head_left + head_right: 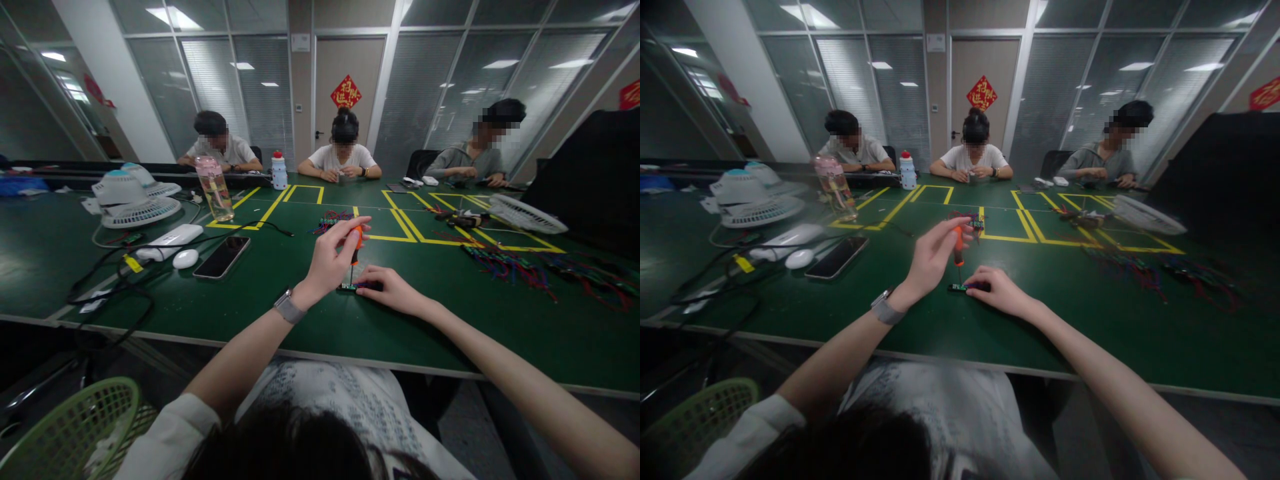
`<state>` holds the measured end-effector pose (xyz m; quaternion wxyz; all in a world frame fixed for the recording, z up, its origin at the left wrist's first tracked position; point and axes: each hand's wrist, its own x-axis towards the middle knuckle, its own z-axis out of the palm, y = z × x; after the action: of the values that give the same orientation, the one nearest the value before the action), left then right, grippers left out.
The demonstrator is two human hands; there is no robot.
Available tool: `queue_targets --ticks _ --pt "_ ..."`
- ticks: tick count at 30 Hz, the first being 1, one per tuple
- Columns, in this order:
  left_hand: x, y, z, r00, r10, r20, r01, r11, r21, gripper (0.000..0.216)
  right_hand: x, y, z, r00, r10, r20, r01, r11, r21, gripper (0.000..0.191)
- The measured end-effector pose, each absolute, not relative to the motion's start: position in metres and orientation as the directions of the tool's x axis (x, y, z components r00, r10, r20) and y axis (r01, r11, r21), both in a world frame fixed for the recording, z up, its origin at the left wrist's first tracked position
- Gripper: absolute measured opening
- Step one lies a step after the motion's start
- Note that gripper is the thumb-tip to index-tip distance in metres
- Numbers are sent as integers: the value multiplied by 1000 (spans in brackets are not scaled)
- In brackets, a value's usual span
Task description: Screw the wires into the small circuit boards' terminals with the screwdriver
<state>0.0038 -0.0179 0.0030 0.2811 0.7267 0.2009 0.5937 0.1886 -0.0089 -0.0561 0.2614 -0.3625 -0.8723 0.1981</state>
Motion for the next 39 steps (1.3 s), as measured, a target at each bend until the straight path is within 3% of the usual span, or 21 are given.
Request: queue_targets --ticks 5,11,15,21,32,35,39 --pt "5 -14 4 178 670 721 -98 -717 690 24 189 -9 -56 -593 745 305 534 648 -543 21" --pt "5 -14 4 114 610 784 49 -792 609 13 190 -8 -58 -597 740 309 536 655 -533 21" --pt "4 -16 4 121 603 789 113 -798 593 22 190 -8 -58 -601 735 315 531 662 -529 20" --pt "4 -12 -1 210 653 728 -85 -730 679 32 188 -10 -56 -591 743 314 527 650 -547 20" --pt "2 -14 4 133 658 741 81 -752 654 20 188 -8 -59 -590 746 310 533 648 -545 20" --pt "2 -12 3 149 667 730 56 -742 668 27 188 -8 -59 -585 748 313 535 646 -545 20" --pt "2 -8 3 199 703 683 -103 -678 728 32 187 -9 -59 -585 746 318 530 649 -546 20"
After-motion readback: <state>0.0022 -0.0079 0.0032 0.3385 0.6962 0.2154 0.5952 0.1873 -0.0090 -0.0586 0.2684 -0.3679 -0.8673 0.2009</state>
